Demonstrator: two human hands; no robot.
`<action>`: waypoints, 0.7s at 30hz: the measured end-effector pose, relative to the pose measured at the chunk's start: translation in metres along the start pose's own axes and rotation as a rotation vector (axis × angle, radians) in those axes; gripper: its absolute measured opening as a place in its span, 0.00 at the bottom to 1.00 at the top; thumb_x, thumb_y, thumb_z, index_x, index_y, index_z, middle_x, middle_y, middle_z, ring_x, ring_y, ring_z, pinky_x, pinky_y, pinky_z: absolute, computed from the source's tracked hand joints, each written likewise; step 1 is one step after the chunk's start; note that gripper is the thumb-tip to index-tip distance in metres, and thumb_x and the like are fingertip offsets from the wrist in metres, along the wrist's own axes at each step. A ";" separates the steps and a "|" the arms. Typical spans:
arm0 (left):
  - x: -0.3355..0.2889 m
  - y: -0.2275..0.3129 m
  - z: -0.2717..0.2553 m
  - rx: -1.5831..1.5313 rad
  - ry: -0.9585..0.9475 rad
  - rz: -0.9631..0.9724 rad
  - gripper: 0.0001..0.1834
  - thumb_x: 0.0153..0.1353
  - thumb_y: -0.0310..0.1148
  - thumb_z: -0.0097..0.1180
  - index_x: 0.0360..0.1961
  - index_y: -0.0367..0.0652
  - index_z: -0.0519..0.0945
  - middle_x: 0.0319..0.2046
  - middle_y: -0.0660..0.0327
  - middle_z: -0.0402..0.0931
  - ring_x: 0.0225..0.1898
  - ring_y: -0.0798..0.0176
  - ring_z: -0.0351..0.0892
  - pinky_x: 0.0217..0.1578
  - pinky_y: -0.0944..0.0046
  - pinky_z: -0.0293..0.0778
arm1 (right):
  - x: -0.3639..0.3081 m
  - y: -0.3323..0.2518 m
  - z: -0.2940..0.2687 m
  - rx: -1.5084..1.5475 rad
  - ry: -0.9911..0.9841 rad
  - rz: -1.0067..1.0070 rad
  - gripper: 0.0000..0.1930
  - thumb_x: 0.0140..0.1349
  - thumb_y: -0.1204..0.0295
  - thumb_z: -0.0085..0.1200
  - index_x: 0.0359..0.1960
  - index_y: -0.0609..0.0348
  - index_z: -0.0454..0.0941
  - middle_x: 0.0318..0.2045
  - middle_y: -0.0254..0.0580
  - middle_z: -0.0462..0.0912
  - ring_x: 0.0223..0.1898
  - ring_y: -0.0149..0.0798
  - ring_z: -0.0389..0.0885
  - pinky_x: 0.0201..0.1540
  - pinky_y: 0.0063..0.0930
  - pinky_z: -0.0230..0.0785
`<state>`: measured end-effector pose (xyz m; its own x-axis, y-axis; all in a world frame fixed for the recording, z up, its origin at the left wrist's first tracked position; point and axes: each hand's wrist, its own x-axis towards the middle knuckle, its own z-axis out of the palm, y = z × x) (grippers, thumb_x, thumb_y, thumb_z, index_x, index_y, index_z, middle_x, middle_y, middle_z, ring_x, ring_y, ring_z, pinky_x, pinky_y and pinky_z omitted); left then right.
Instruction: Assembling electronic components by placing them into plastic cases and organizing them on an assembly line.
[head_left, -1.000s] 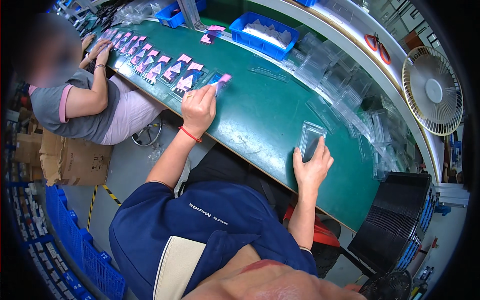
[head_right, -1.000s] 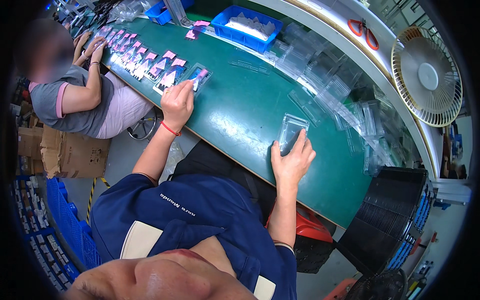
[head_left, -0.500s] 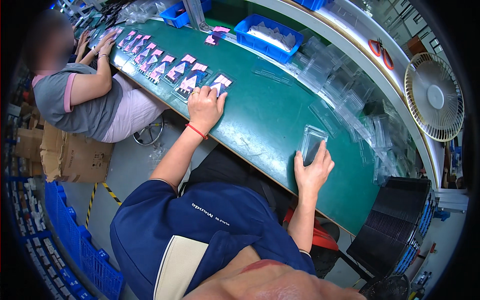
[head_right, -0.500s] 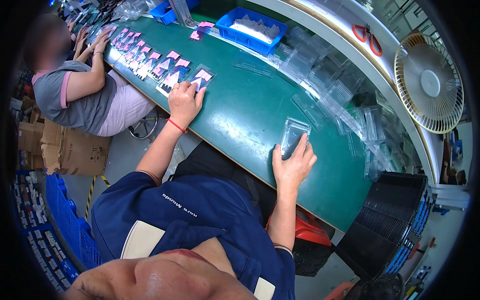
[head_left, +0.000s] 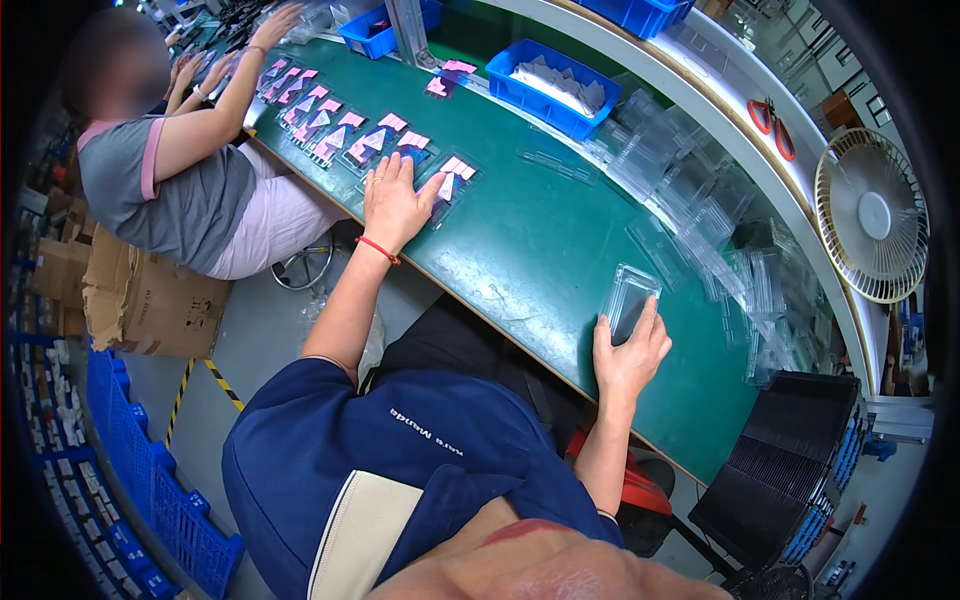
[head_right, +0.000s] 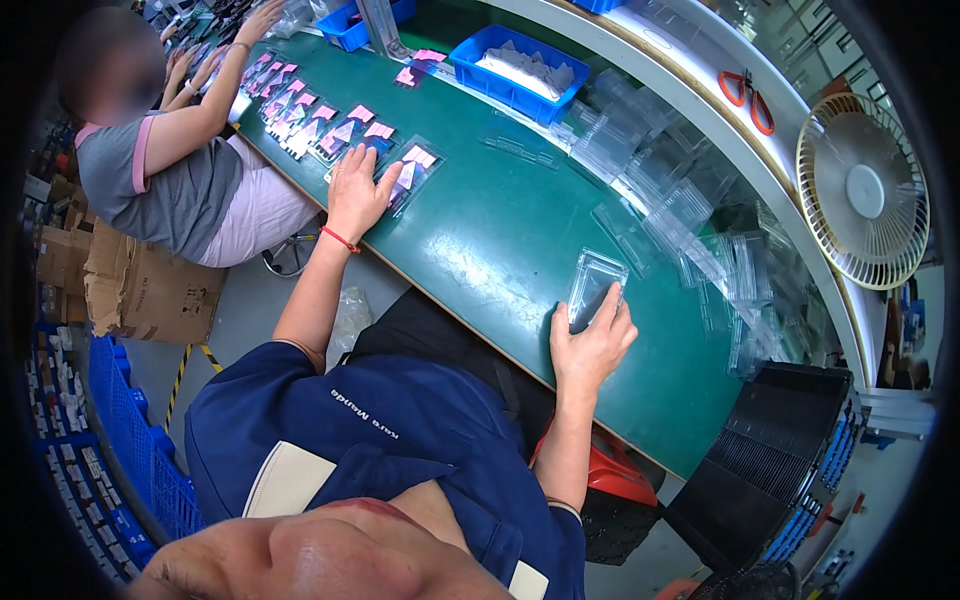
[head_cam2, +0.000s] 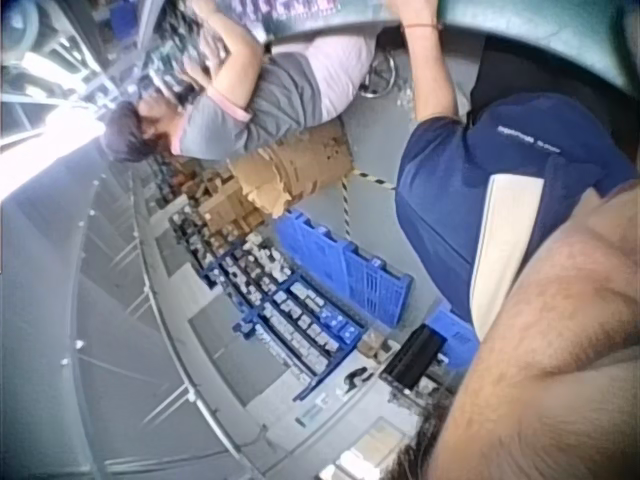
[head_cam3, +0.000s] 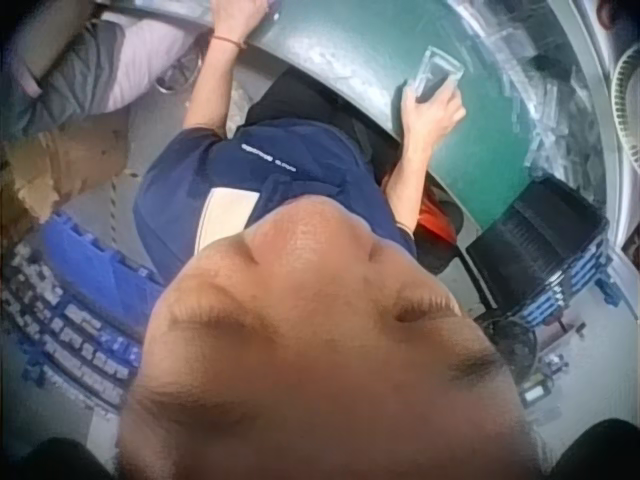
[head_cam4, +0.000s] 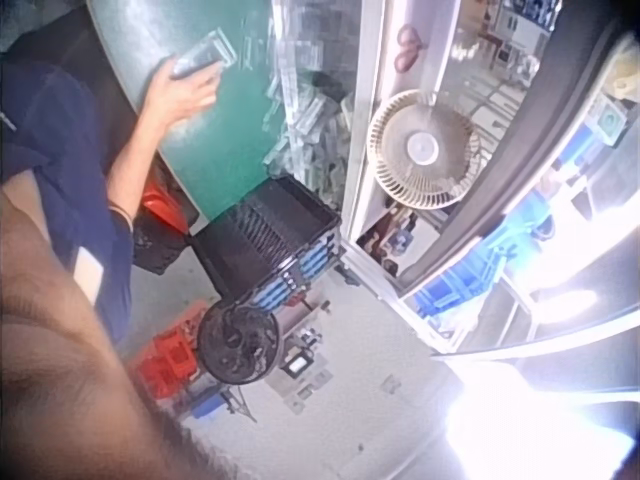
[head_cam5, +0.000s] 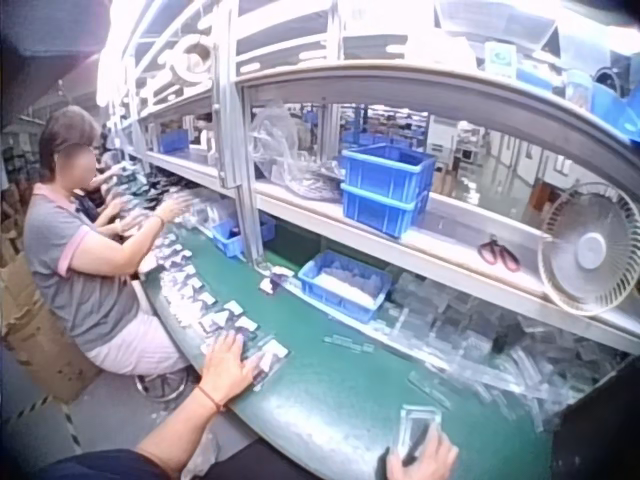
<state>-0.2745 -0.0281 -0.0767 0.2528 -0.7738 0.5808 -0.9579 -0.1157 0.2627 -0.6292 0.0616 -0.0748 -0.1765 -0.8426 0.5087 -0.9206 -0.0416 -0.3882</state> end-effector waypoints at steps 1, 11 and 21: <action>-0.001 -0.004 0.001 -0.034 0.008 0.022 0.37 0.63 0.57 0.49 0.52 0.28 0.75 0.56 0.39 0.70 0.62 0.38 0.64 0.63 0.44 0.56 | 0.000 0.000 0.001 0.001 0.001 -0.006 0.40 0.47 0.60 0.65 0.62 0.64 0.66 0.52 0.64 0.71 0.51 0.59 0.68 0.54 0.47 0.65; -0.005 -0.008 0.000 -0.129 0.167 0.120 0.26 0.61 0.48 0.55 0.40 0.30 0.81 0.45 0.42 0.78 0.51 0.40 0.75 0.54 0.49 0.68 | 0.002 0.001 0.000 -0.025 0.010 -0.011 0.40 0.47 0.60 0.64 0.63 0.63 0.66 0.53 0.63 0.72 0.51 0.58 0.68 0.54 0.47 0.65; 0.015 -0.019 -0.008 -0.209 0.261 0.156 0.15 0.61 0.36 0.57 0.42 0.36 0.80 0.41 0.48 0.79 0.43 0.45 0.77 0.47 0.52 0.72 | 0.002 0.000 -0.002 -0.022 0.008 -0.010 0.39 0.48 0.60 0.64 0.62 0.63 0.66 0.53 0.63 0.71 0.51 0.58 0.68 0.54 0.47 0.65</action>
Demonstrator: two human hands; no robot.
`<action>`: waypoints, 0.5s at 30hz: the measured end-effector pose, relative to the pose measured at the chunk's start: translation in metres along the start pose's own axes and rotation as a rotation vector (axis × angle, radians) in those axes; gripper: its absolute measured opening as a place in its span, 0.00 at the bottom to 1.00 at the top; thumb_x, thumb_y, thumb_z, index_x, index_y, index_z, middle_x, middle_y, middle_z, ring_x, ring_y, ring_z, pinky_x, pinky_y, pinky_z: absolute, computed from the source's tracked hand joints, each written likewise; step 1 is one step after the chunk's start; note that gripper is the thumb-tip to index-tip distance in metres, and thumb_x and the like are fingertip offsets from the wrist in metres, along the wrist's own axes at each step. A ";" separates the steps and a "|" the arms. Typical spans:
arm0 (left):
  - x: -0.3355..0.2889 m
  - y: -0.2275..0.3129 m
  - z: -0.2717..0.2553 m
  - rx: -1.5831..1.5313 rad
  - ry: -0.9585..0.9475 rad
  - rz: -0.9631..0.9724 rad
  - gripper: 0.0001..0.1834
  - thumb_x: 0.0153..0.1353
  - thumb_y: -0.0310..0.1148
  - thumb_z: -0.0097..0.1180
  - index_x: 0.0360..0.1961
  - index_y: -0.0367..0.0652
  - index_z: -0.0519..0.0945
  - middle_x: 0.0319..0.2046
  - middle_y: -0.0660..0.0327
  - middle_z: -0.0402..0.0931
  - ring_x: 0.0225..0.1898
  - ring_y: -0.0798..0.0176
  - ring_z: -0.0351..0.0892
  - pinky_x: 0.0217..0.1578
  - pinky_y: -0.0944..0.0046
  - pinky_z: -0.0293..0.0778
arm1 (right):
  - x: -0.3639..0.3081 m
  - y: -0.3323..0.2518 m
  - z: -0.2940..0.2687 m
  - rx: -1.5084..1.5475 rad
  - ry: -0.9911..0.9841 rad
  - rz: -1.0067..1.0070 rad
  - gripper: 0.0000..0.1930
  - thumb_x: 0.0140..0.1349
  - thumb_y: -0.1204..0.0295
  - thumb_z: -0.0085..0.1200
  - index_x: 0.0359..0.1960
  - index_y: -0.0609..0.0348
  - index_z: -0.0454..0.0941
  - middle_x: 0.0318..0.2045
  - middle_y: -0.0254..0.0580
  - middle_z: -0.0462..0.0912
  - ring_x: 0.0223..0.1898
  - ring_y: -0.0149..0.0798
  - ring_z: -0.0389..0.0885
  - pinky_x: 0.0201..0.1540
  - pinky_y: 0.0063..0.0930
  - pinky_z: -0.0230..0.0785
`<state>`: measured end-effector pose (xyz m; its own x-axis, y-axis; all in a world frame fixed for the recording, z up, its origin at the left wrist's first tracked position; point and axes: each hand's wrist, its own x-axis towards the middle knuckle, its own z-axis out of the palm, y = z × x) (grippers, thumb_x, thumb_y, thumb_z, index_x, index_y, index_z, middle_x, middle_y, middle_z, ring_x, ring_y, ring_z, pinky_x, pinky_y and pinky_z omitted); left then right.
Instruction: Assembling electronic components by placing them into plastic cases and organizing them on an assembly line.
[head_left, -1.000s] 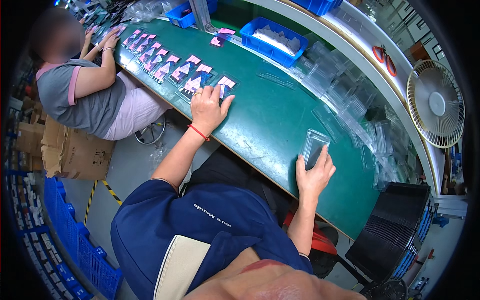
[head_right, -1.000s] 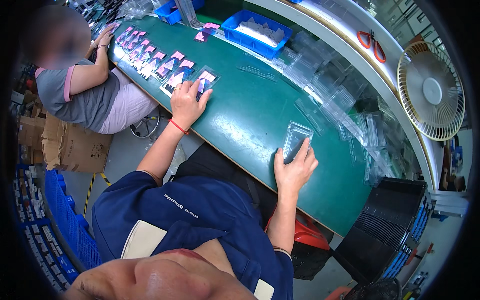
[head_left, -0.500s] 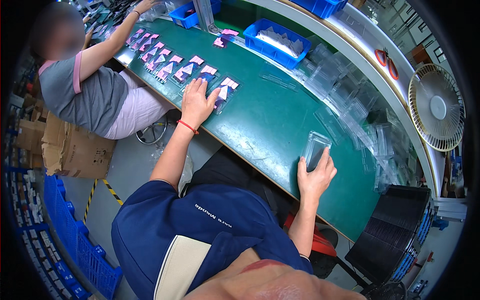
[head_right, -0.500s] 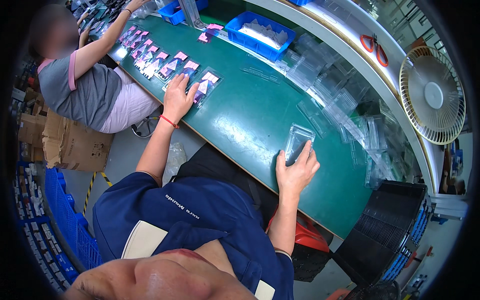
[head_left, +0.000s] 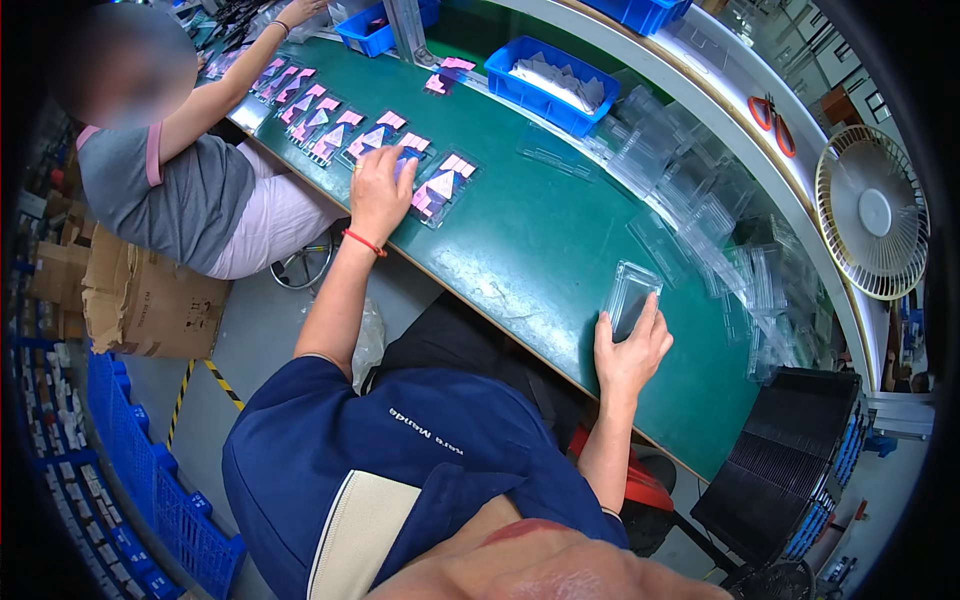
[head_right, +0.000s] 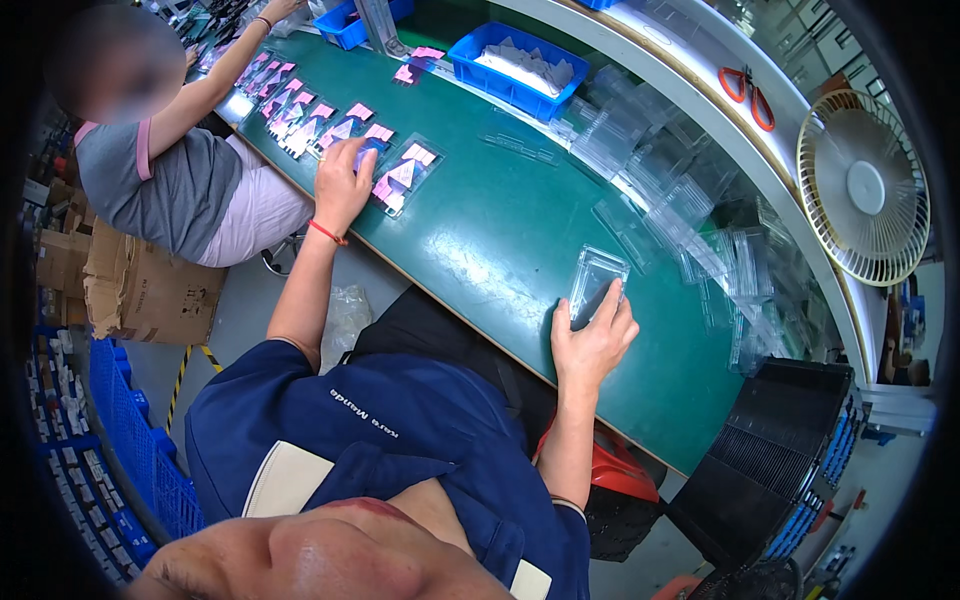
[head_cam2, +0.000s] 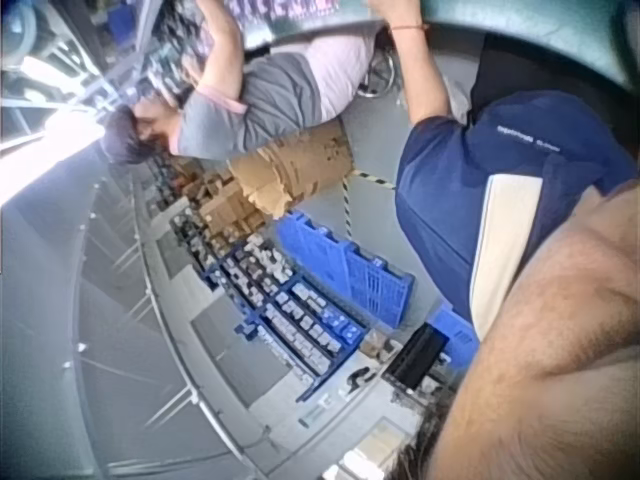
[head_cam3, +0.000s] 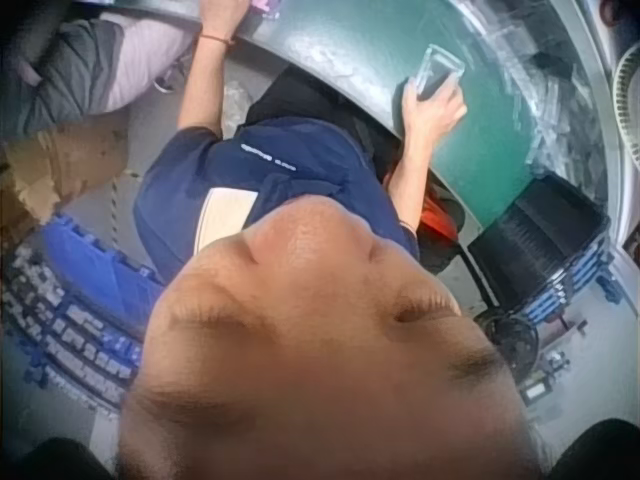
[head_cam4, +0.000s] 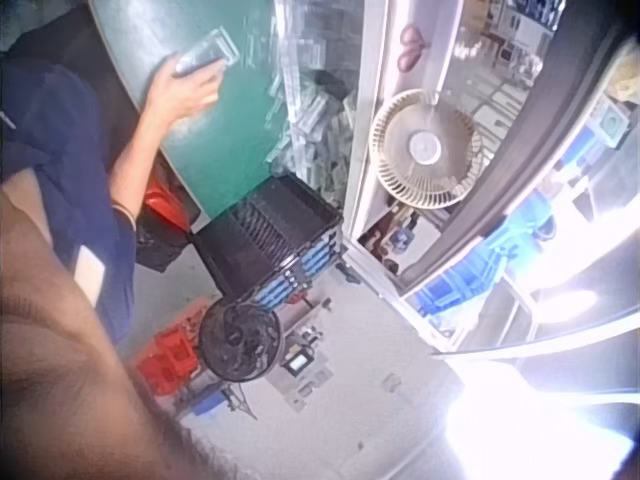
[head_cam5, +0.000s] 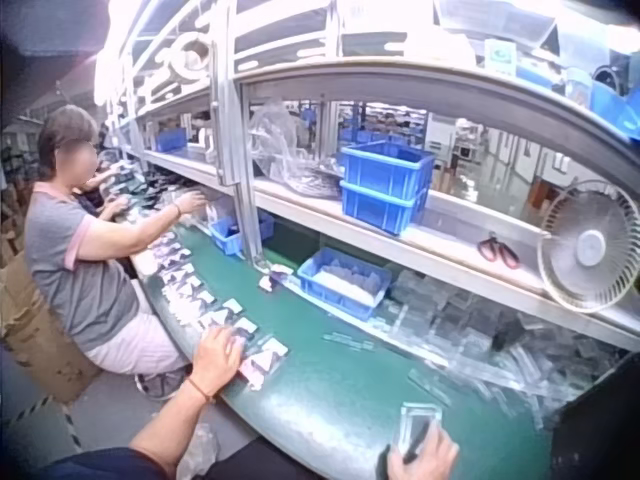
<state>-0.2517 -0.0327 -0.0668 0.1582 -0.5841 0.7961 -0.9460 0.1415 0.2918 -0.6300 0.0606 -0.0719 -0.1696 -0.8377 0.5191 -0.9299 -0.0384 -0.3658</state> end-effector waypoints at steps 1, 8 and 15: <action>0.008 -0.002 -0.001 -0.002 0.000 0.001 0.15 0.61 0.36 0.57 0.42 0.36 0.80 0.41 0.48 0.79 0.43 0.45 0.77 0.47 0.52 0.72 | 0.000 0.000 0.000 0.001 0.002 0.002 0.39 0.48 0.60 0.64 0.62 0.64 0.66 0.53 0.63 0.71 0.51 0.58 0.68 0.55 0.47 0.65; 0.022 0.053 -0.021 -0.366 -0.018 0.057 0.10 0.57 0.28 0.59 0.40 0.36 0.81 0.38 0.50 0.80 0.41 0.48 0.79 0.43 0.56 0.73 | 0.005 0.005 -0.006 0.073 -0.018 0.028 0.39 0.44 0.61 0.64 0.59 0.67 0.68 0.51 0.61 0.73 0.51 0.58 0.68 0.56 0.45 0.63; -0.067 0.188 0.011 -1.497 -0.997 -0.497 0.18 0.62 0.31 0.60 0.52 0.38 0.74 0.38 0.61 0.78 0.34 0.75 0.75 0.33 0.74 0.73 | 0.014 -0.007 -0.019 0.486 -0.069 0.140 0.39 0.42 0.64 0.67 0.58 0.68 0.69 0.44 0.54 0.78 0.45 0.50 0.75 0.50 0.39 0.68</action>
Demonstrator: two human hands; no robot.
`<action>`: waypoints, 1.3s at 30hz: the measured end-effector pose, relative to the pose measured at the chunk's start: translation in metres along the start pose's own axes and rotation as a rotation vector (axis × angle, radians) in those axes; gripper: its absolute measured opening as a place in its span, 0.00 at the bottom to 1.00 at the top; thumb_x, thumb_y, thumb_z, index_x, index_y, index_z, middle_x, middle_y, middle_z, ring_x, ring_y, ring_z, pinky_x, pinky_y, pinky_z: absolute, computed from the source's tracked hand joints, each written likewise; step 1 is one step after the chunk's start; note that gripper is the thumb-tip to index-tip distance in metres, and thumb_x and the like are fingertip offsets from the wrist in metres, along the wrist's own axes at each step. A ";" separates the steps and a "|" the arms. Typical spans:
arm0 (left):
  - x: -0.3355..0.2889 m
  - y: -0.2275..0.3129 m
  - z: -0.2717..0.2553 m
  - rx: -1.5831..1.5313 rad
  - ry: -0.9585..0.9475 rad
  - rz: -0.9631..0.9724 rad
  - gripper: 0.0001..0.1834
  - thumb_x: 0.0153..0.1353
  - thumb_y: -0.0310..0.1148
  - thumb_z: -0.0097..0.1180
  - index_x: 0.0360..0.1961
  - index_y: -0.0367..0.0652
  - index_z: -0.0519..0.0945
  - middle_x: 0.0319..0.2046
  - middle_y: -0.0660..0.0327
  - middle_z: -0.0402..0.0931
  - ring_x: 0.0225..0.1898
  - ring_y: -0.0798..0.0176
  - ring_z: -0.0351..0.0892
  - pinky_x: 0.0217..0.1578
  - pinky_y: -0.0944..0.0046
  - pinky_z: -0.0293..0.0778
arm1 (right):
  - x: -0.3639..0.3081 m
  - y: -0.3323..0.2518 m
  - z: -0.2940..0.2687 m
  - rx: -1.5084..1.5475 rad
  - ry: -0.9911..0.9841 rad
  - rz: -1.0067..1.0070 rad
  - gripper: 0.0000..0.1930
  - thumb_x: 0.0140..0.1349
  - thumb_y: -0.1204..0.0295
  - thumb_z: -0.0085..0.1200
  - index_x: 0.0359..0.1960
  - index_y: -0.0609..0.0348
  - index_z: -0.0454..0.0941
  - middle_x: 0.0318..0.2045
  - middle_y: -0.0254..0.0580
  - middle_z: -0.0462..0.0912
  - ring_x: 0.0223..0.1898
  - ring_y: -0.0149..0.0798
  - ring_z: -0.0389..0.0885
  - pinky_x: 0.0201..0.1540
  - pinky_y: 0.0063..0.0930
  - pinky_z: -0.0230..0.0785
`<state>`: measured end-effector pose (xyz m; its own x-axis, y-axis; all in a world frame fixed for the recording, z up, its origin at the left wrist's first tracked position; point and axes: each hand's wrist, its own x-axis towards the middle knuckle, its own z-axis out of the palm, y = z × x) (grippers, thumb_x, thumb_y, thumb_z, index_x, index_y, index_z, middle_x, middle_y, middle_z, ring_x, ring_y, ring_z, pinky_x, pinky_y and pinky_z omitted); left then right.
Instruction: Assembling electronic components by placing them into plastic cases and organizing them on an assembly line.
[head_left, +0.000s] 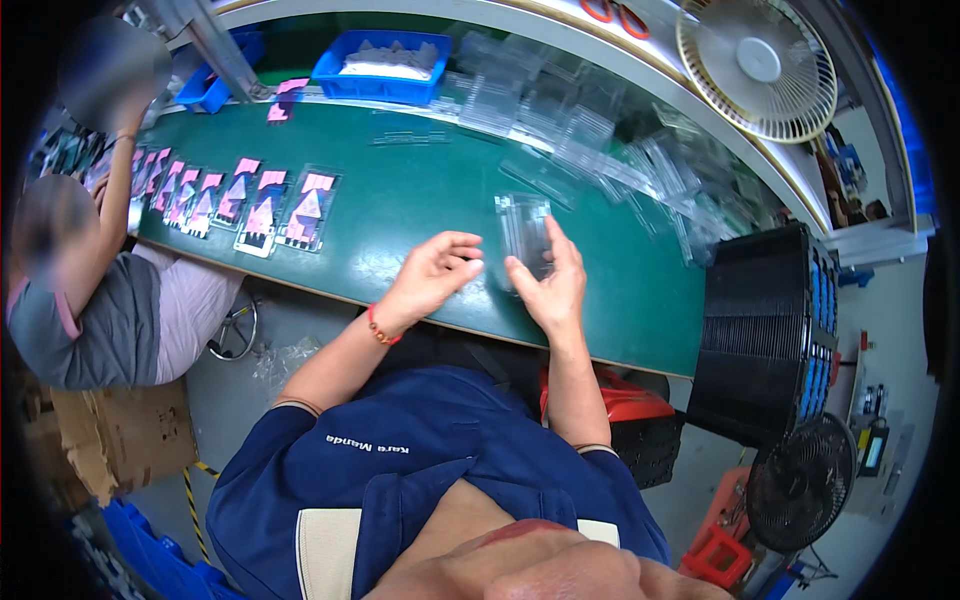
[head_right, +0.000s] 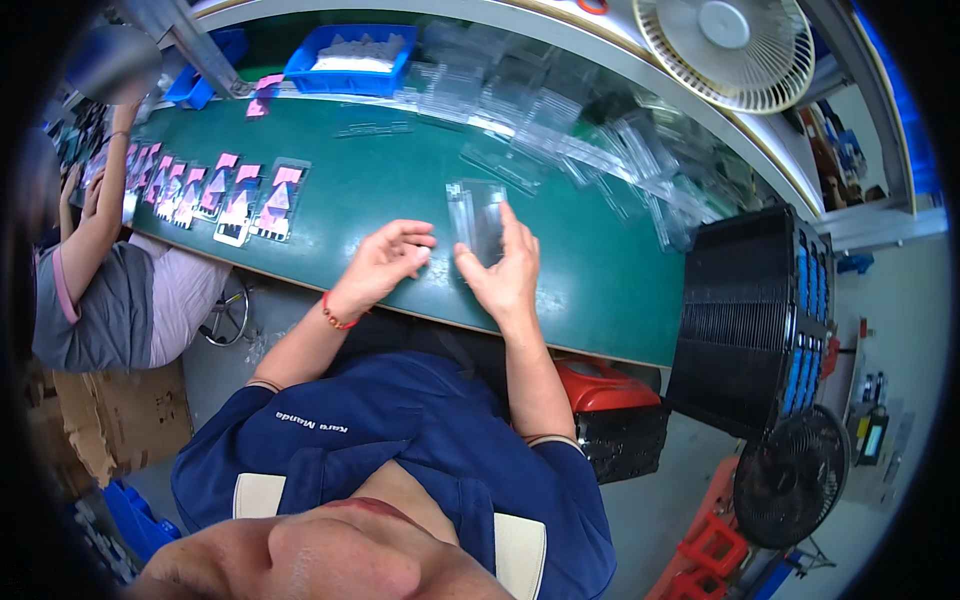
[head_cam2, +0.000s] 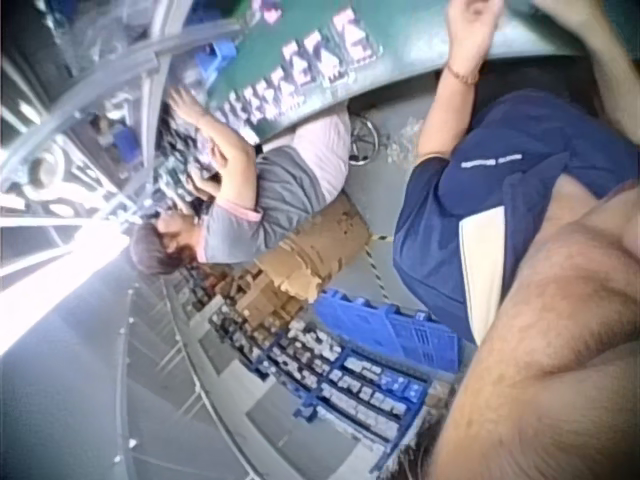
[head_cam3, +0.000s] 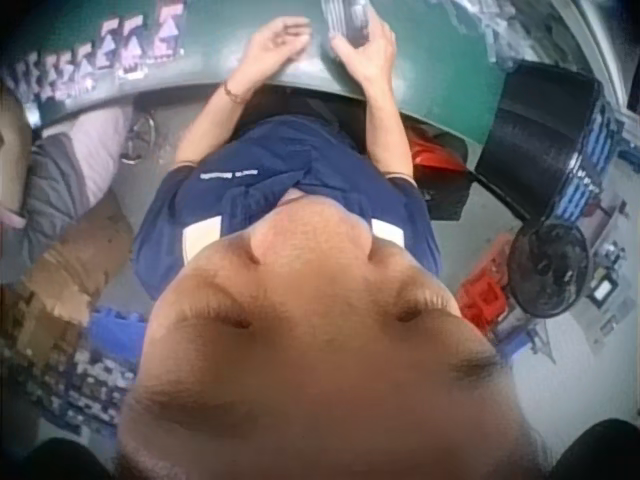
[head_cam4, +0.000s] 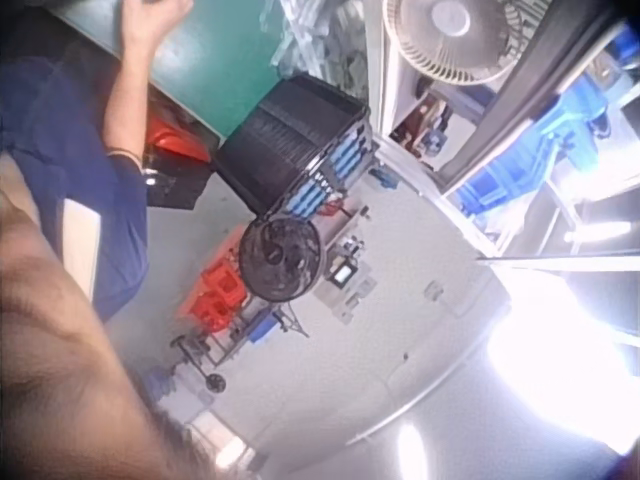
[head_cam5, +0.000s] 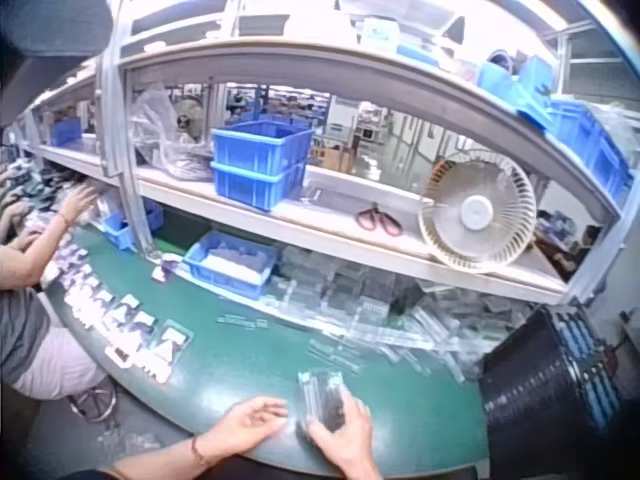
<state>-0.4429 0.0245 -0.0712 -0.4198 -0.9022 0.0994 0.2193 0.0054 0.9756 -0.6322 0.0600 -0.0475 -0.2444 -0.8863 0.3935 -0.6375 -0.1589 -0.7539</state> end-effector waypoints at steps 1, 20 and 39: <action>0.006 -0.003 0.011 -0.138 -0.049 -0.073 0.16 0.62 0.31 0.60 0.49 0.40 0.74 0.36 0.63 0.77 0.33 0.74 0.75 0.31 0.74 0.73 | -0.003 -0.003 0.000 0.051 -0.013 0.000 0.38 0.43 0.64 0.68 0.58 0.67 0.70 0.44 0.53 0.78 0.43 0.48 0.76 0.47 0.38 0.69; 0.025 0.010 0.009 -0.071 0.111 -0.264 0.15 0.61 0.29 0.59 0.47 0.34 0.74 0.25 0.62 0.75 0.19 0.74 0.72 0.13 0.75 0.68 | -0.024 0.031 -0.054 -0.071 0.111 0.201 0.35 0.47 0.63 0.71 0.56 0.67 0.73 0.48 0.54 0.78 0.43 0.44 0.81 0.43 0.32 0.75; 0.015 0.019 -0.019 0.046 0.112 -0.162 0.22 0.62 0.22 0.52 0.58 0.33 0.69 0.29 0.60 0.80 0.18 0.79 0.69 0.14 0.79 0.64 | -0.031 0.046 -0.068 -0.190 0.312 0.025 0.25 0.52 0.64 0.67 0.51 0.60 0.78 0.51 0.53 0.76 0.52 0.49 0.75 0.53 0.39 0.67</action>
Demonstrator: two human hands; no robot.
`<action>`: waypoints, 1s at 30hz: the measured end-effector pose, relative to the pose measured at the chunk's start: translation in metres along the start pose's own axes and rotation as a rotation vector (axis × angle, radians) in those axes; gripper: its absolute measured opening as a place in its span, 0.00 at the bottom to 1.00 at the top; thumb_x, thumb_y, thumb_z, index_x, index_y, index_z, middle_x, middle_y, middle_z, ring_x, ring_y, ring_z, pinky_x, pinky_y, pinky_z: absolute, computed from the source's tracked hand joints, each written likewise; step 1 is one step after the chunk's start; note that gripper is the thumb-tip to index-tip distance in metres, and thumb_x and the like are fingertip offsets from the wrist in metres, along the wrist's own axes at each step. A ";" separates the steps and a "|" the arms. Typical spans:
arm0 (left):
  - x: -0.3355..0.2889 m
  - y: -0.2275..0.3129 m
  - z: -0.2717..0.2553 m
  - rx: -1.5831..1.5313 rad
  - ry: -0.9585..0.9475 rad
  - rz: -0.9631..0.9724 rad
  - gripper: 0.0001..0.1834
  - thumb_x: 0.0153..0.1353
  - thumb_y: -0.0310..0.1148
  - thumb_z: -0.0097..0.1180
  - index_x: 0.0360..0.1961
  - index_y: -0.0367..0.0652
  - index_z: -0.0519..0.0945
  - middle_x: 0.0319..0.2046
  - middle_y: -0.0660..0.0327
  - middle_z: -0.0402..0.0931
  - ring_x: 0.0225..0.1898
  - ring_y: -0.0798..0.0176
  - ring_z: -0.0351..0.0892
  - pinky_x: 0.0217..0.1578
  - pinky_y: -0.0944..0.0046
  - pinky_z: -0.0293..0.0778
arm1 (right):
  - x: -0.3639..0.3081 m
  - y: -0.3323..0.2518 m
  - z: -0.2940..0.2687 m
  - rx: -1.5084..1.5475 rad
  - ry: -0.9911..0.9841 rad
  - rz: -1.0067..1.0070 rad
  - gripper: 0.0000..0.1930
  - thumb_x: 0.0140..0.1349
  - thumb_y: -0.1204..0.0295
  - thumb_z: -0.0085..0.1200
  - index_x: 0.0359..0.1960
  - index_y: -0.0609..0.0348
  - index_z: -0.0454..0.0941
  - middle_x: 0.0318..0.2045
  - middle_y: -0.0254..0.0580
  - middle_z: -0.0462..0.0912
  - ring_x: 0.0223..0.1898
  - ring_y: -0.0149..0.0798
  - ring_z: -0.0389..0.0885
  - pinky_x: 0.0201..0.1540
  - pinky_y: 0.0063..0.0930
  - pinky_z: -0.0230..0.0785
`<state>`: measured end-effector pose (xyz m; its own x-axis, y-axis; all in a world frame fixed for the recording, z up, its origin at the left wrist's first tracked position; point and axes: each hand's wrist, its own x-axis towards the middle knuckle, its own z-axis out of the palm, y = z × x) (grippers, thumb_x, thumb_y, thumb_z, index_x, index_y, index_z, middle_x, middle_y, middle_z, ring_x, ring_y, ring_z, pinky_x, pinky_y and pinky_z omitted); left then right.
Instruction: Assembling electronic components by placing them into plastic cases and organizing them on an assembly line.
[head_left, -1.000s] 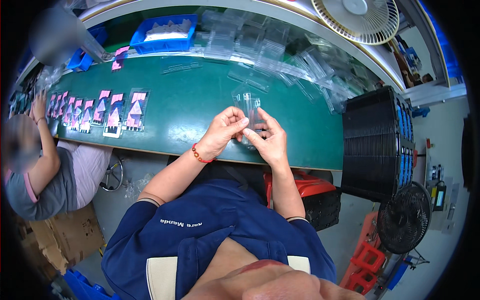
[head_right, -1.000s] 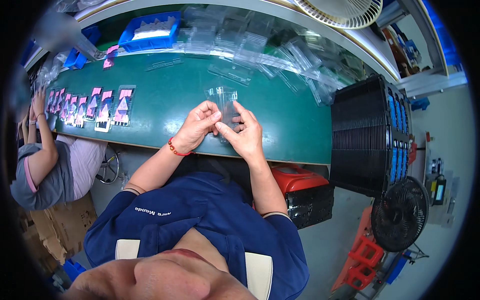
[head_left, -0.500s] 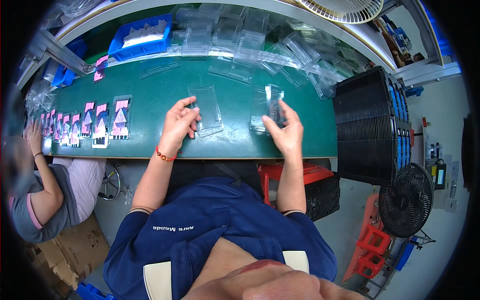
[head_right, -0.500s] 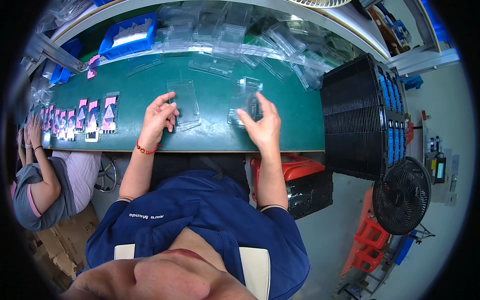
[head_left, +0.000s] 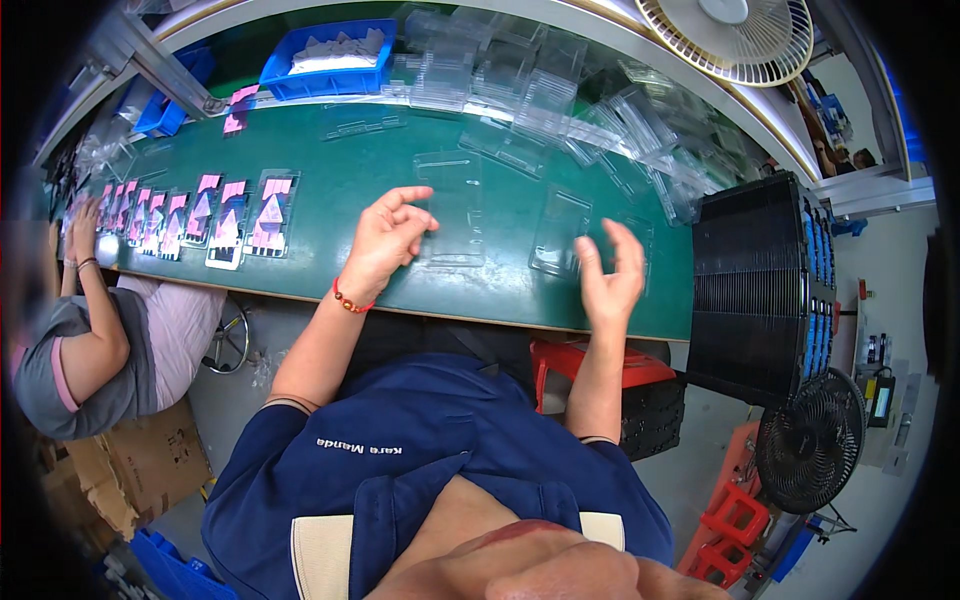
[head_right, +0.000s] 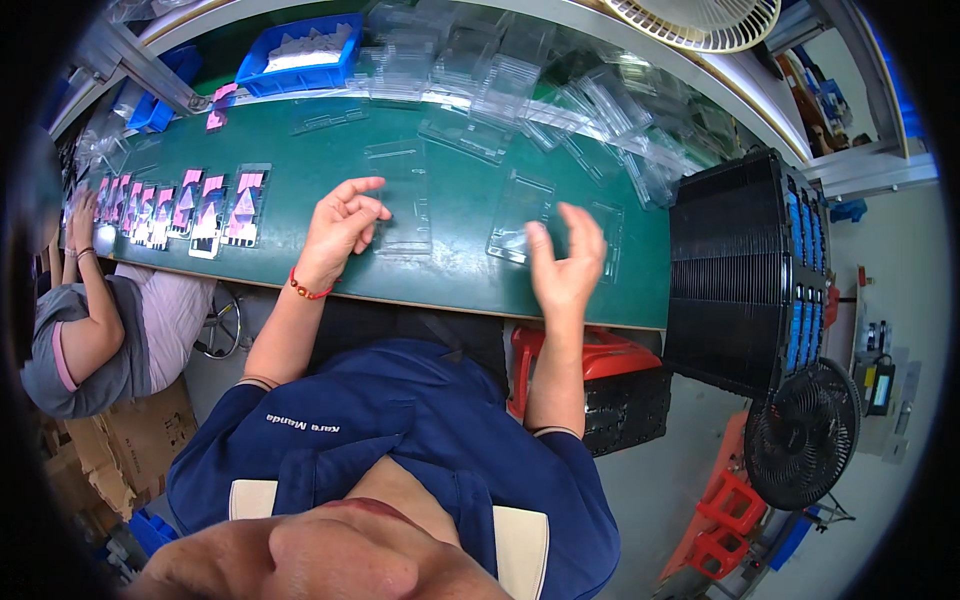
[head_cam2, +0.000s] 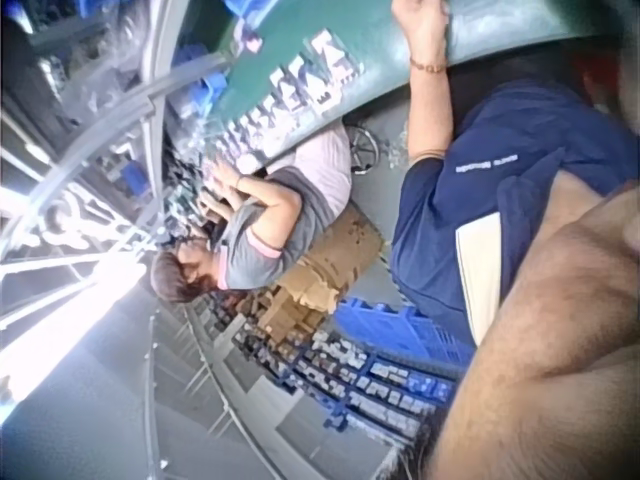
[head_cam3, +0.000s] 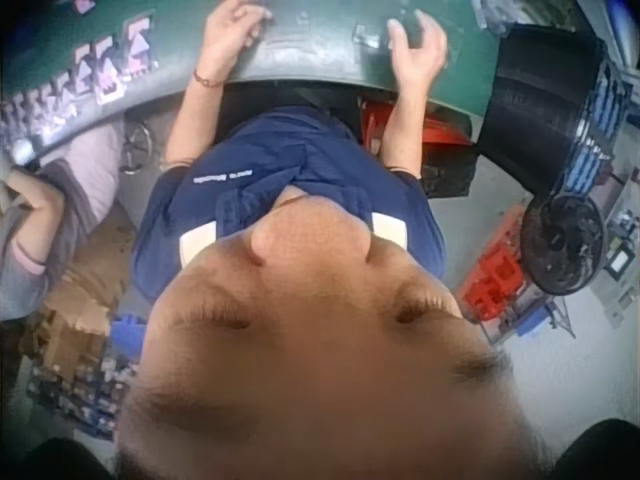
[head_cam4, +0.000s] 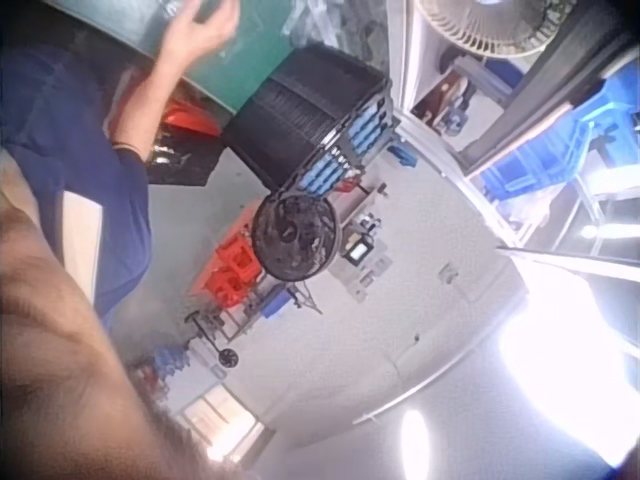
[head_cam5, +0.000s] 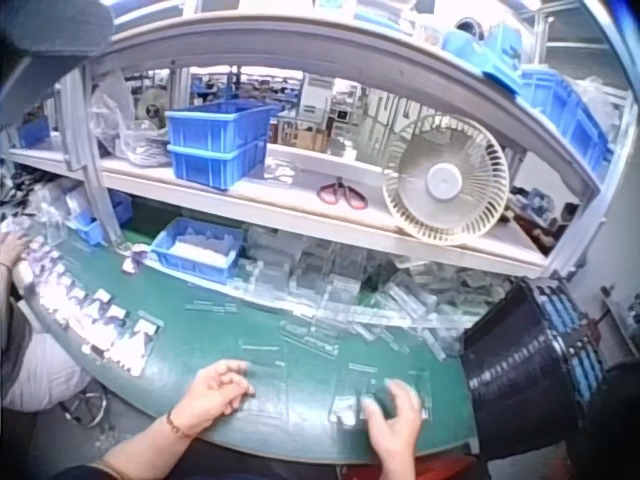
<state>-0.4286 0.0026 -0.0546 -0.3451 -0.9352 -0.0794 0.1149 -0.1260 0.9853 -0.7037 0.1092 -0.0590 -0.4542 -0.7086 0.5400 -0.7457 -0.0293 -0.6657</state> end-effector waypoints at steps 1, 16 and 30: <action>-0.003 0.001 0.004 -0.049 -0.036 -0.024 0.21 0.62 0.23 0.53 0.57 0.33 0.69 0.30 0.59 0.80 0.18 0.78 0.69 0.15 0.78 0.65 | -0.003 -0.028 0.005 0.312 -0.170 0.112 0.27 0.50 0.70 0.67 0.54 0.60 0.76 0.50 0.50 0.77 0.52 0.43 0.75 0.51 0.33 0.69; -0.004 -0.020 -0.003 1.072 0.067 0.777 0.18 0.51 0.18 0.50 0.45 0.39 0.77 0.53 0.48 0.74 0.50 0.45 0.77 0.51 0.53 0.74 | -0.014 -0.085 0.056 0.387 -0.145 -0.330 0.20 0.57 0.82 0.50 0.53 0.66 0.74 0.51 0.54 0.77 0.55 0.52 0.74 0.58 0.40 0.65; 0.086 0.016 -0.092 1.635 0.594 0.631 0.03 0.53 0.25 0.52 0.29 0.40 0.77 0.32 0.53 0.76 0.39 0.50 0.76 0.41 0.55 0.74 | -0.049 -0.060 0.078 -0.228 -0.281 -0.474 0.26 0.54 0.58 0.62 0.51 0.60 0.76 0.51 0.52 0.76 0.56 0.53 0.70 0.63 0.60 0.51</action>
<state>-0.3710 -0.1098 -0.0599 -0.2400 -0.7351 0.6340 -0.9496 0.3133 0.0038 -0.5989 0.0909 -0.0859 0.0767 -0.8155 0.5736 -0.9356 -0.2578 -0.2413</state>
